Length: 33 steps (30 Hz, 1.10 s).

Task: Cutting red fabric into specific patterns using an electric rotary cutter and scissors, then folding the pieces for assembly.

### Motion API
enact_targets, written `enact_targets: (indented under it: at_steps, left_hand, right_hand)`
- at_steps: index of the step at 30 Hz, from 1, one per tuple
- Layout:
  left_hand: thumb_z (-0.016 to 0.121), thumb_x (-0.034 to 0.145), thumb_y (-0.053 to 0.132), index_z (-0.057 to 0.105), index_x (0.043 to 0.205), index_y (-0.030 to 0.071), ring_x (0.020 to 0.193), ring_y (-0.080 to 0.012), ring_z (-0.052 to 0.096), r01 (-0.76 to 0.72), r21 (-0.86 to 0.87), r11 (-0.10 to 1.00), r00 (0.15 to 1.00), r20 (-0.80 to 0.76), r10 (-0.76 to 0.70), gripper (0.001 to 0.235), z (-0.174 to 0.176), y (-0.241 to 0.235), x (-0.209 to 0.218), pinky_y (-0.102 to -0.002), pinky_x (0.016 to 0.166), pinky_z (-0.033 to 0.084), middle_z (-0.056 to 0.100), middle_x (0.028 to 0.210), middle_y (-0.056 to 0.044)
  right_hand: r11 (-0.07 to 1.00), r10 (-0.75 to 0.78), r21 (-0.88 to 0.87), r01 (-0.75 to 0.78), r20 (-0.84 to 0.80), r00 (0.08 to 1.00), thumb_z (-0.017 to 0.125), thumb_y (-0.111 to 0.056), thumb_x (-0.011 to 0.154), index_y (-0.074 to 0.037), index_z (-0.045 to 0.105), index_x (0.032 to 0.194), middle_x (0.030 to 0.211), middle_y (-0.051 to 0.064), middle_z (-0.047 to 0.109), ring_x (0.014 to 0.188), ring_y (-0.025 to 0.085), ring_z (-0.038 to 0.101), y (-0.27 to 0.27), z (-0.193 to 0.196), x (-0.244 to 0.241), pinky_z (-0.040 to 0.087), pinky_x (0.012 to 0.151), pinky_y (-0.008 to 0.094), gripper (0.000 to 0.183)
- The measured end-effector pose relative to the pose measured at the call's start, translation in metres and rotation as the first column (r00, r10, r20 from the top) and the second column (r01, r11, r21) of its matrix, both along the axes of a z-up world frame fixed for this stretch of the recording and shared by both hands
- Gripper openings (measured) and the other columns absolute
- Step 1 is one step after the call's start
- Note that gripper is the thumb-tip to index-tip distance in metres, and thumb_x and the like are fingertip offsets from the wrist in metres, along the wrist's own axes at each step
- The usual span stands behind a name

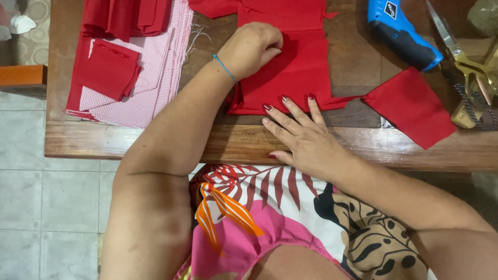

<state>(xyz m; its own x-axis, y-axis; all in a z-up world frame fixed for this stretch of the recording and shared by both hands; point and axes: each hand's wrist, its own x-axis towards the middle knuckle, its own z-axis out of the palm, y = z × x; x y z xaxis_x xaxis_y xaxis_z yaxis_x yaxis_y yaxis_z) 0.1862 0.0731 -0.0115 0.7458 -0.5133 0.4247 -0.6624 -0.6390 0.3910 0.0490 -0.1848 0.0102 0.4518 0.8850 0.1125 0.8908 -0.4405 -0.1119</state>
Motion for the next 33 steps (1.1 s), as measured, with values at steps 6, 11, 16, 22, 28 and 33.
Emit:
enact_targets:
  at_steps: [6,11,16,22,28,33]
  left_hand:
    - [0.076,0.091,0.005,0.066,0.087,0.01,0.072,-0.0267,0.062,-0.027,0.017,0.999,0.999,0.017,0.027,0.012,-0.001,0.0,0.0,-0.042,0.062,0.051,0.067,0.079,-0.004]
    - [0.078,0.089,0.007,0.062,0.088,0.011,0.074,-0.0286,0.06,-0.03,0.011,0.999,0.999,0.042,0.03,0.017,-0.009,0.001,0.003,-0.043,0.068,0.049,0.065,0.082,-0.004]
    - [0.073,0.091,0.003,0.055,0.09,0.011,0.07,-0.0298,0.058,-0.037,0.041,0.998,0.994,0.104,0.033,0.02,-0.009,-0.001,0.005,-0.044,0.061,0.046,0.062,0.082,-0.005]
    - [0.084,0.088,0.012,0.06,0.101,0.011,0.077,-0.0315,0.058,-0.141,0.156,0.978,0.943,0.322,0.084,0.027,0.001,-0.002,-0.001,-0.045,0.068,0.049,0.057,0.096,-0.007]
    - [0.063,0.098,0.02,0.075,0.114,0.001,0.104,-0.0351,0.07,0.221,-0.014,0.975,0.951,0.227,-0.212,0.027,0.011,-0.069,-0.061,-0.048,0.093,0.051,0.075,0.115,-0.016]
    - [0.052,0.111,0.044,0.051,0.152,0.01,0.152,-0.0317,0.036,0.152,0.133,0.979,0.986,-0.088,-0.141,0.053,-0.023,-0.072,-0.07,-0.054,0.126,0.021,0.047,0.161,-0.012]
  right_hand:
    - [1.0,-0.007,0.03,0.007,0.002,1.0,0.063,-0.061,0.091,-0.02,0.049,0.154,0.164,0.0,0.042,0.154,0.034,0.03,0.0,0.001,0.001,0.018,0.117,0.075,0.077]
    - [1.0,-0.008,-0.022,0.008,-0.015,1.0,0.057,-0.062,0.093,-0.021,0.043,0.158,0.166,-0.001,0.038,0.155,0.034,0.026,-0.001,0.0,0.001,0.014,0.117,0.075,0.078]
    - [0.999,-0.004,-0.039,0.002,-0.042,0.999,0.055,-0.062,0.093,-0.021,0.038,0.16,0.169,-0.002,0.033,0.157,0.034,0.019,-0.002,-0.004,0.002,0.01,0.118,0.075,0.08]
    - [0.996,-0.01,-0.087,0.0,-0.113,0.994,0.057,-0.061,0.092,-0.021,0.034,0.161,0.17,-0.003,0.027,0.158,0.033,0.012,0.001,-0.002,0.003,0.007,0.115,0.077,0.083]
    - [0.996,-0.03,-0.088,0.018,-0.139,0.99,0.06,-0.061,0.091,-0.022,0.038,0.159,0.164,0.002,0.039,0.153,0.035,0.023,-0.002,-0.005,0.004,0.014,0.112,0.078,0.082]
    - [0.961,-0.1,-0.276,0.027,-0.253,0.962,0.049,-0.058,0.097,-0.024,0.036,0.159,0.163,0.001,0.038,0.153,0.039,0.022,-0.005,-0.017,0.007,0.009,0.115,0.073,0.072]
